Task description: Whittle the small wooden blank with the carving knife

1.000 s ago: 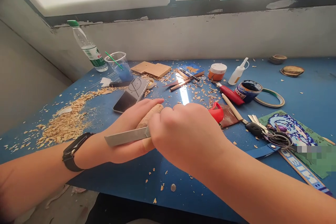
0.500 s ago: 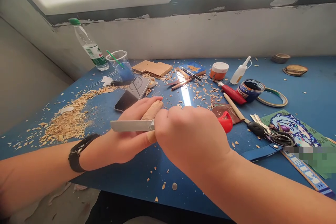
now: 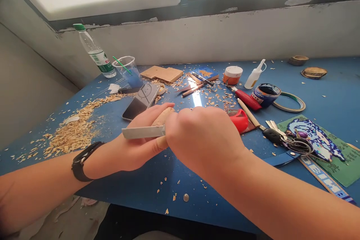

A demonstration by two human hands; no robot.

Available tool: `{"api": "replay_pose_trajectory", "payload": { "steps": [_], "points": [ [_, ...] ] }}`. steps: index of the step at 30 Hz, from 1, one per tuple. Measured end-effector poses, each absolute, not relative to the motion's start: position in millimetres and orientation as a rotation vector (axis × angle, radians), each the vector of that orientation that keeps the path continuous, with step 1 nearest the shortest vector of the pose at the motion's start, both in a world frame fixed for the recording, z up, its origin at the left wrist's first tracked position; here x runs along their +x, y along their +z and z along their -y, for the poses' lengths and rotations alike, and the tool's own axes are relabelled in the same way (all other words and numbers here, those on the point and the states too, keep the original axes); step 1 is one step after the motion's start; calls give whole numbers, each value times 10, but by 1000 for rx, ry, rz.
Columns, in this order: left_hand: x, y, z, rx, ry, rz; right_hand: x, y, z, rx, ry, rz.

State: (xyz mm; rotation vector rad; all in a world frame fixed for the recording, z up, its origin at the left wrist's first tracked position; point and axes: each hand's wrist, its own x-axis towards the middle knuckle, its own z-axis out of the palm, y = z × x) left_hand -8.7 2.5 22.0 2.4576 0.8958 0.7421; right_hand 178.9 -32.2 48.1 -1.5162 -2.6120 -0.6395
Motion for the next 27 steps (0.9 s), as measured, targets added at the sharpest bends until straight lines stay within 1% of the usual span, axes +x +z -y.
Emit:
{"api": "replay_pose_trajectory", "payload": {
  "steps": [4,7,11,17,21,24,27],
  "points": [
    [-104,255,-61,2592,682,-722,1821,490,273,-1350,-668,2670],
    [-108,234,-67,2553,737,-763,1821,439,276,-1325,-744,2585],
    [-107,200,-51,2448,779,-860,1808,364,325,-1383,-800,2438],
    [-71,186,-16,2321,881,-906,1781,371,431,-1583,-746,2367],
    [-67,166,-17,2301,897,-967,1763,368,456,-1640,-734,2328],
    [-94,188,-55,2355,851,-923,1752,348,440,-1632,-764,2321],
    [-139,240,-91,2527,739,-778,1747,376,401,-1493,-771,2416]
  ]
}}
